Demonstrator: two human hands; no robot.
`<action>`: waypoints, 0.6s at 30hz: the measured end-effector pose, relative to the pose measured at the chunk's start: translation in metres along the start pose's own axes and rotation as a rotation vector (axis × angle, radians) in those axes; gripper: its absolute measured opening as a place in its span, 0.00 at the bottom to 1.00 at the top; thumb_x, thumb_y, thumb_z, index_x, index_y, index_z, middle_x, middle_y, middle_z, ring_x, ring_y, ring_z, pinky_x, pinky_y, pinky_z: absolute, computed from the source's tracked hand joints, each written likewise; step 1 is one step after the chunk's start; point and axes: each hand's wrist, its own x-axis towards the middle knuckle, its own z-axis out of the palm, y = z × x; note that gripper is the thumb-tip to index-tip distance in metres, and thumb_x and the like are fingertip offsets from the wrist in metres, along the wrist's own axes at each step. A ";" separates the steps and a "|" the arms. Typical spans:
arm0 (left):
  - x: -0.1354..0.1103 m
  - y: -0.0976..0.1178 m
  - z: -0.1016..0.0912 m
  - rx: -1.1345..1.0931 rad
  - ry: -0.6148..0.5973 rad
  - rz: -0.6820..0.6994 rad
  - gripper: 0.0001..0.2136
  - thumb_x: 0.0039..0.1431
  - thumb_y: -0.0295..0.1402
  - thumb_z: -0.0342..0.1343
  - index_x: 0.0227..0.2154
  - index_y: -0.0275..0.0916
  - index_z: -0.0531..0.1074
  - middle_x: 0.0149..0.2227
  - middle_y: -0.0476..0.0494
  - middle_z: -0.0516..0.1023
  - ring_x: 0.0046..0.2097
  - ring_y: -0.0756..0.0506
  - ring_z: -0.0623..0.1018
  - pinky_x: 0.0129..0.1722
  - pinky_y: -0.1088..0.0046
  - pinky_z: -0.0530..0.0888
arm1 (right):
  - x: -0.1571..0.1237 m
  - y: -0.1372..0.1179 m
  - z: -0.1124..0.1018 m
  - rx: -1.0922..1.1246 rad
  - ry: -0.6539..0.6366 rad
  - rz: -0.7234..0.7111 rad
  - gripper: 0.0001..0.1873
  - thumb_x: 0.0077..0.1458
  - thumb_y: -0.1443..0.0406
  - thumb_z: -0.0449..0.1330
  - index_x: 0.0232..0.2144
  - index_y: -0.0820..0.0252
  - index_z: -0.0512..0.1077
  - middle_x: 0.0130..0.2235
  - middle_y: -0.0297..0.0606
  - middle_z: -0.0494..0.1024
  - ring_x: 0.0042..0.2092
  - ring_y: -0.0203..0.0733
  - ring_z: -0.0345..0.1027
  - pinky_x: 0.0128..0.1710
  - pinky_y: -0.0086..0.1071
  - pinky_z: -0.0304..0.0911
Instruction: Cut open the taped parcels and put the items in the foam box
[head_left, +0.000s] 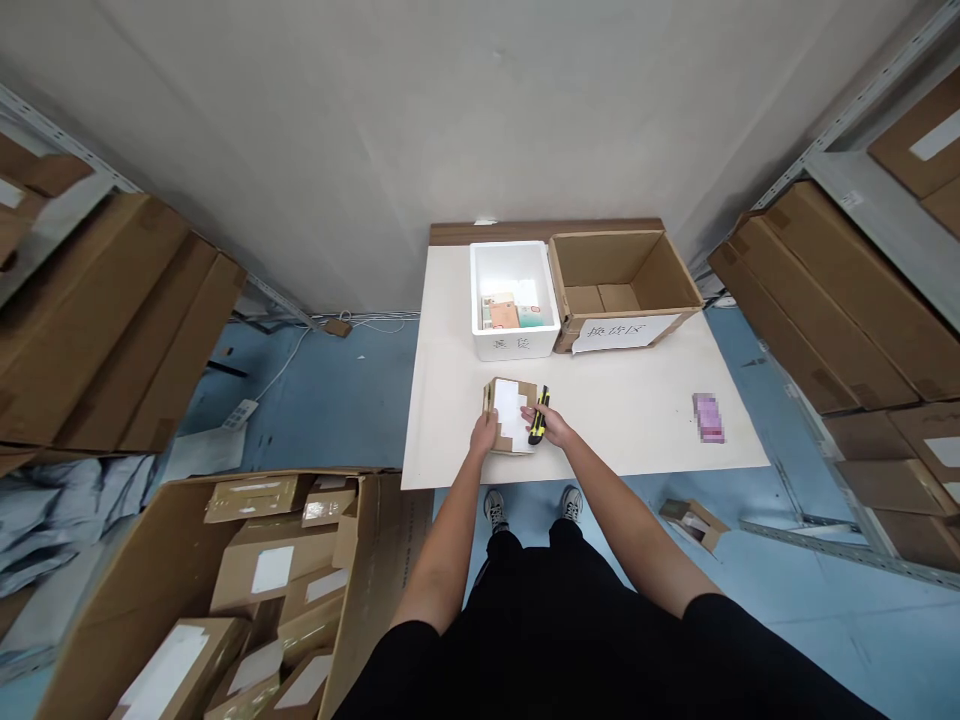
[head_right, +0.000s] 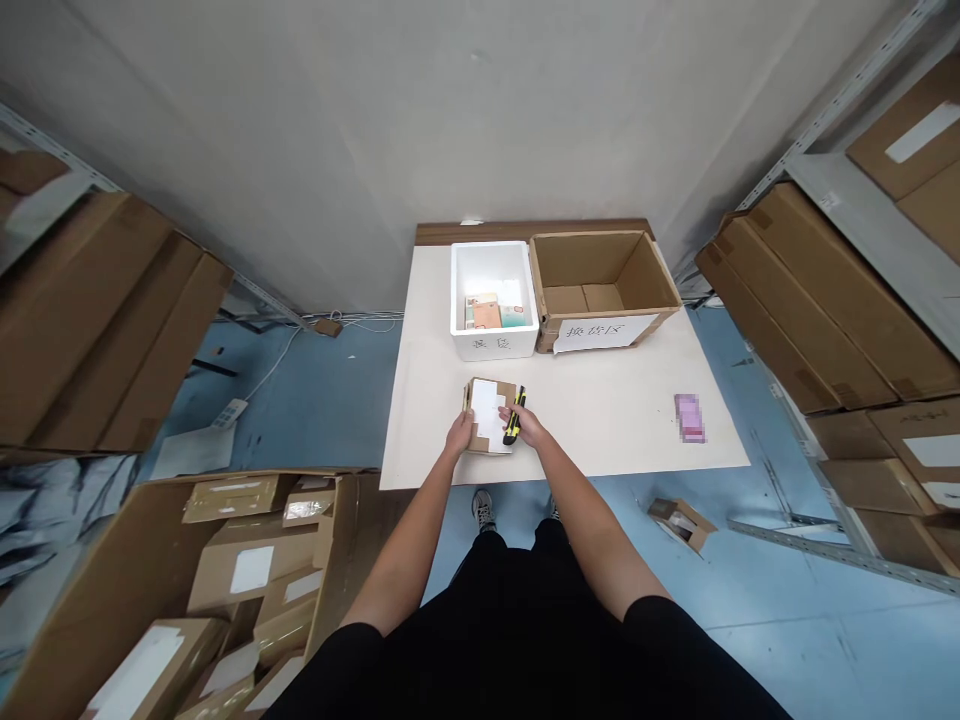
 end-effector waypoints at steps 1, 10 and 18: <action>-0.001 -0.007 -0.005 -0.070 -0.038 -0.015 0.32 0.70 0.53 0.52 0.69 0.40 0.63 0.63 0.33 0.77 0.62 0.38 0.78 0.61 0.61 0.72 | 0.004 -0.003 0.008 -0.007 -0.020 0.019 0.06 0.67 0.60 0.53 0.36 0.54 0.64 0.52 0.54 0.83 0.58 0.49 0.75 0.46 0.38 0.73; -0.004 -0.014 0.006 -0.271 -0.054 -0.026 0.53 0.48 0.42 0.77 0.73 0.43 0.54 0.62 0.36 0.78 0.60 0.39 0.79 0.61 0.61 0.73 | -0.009 -0.008 -0.050 -0.057 0.196 -0.148 0.11 0.60 0.54 0.57 0.31 0.52 0.61 0.40 0.44 0.84 0.40 0.47 0.80 0.39 0.36 0.74; -0.011 0.050 0.113 -0.453 -0.308 0.057 0.38 0.61 0.43 0.66 0.72 0.41 0.60 0.67 0.30 0.72 0.65 0.37 0.75 0.62 0.56 0.74 | -0.053 0.011 -0.156 0.039 0.264 -0.115 0.15 0.56 0.54 0.60 0.26 0.52 0.60 0.35 0.42 0.81 0.37 0.47 0.80 0.36 0.37 0.76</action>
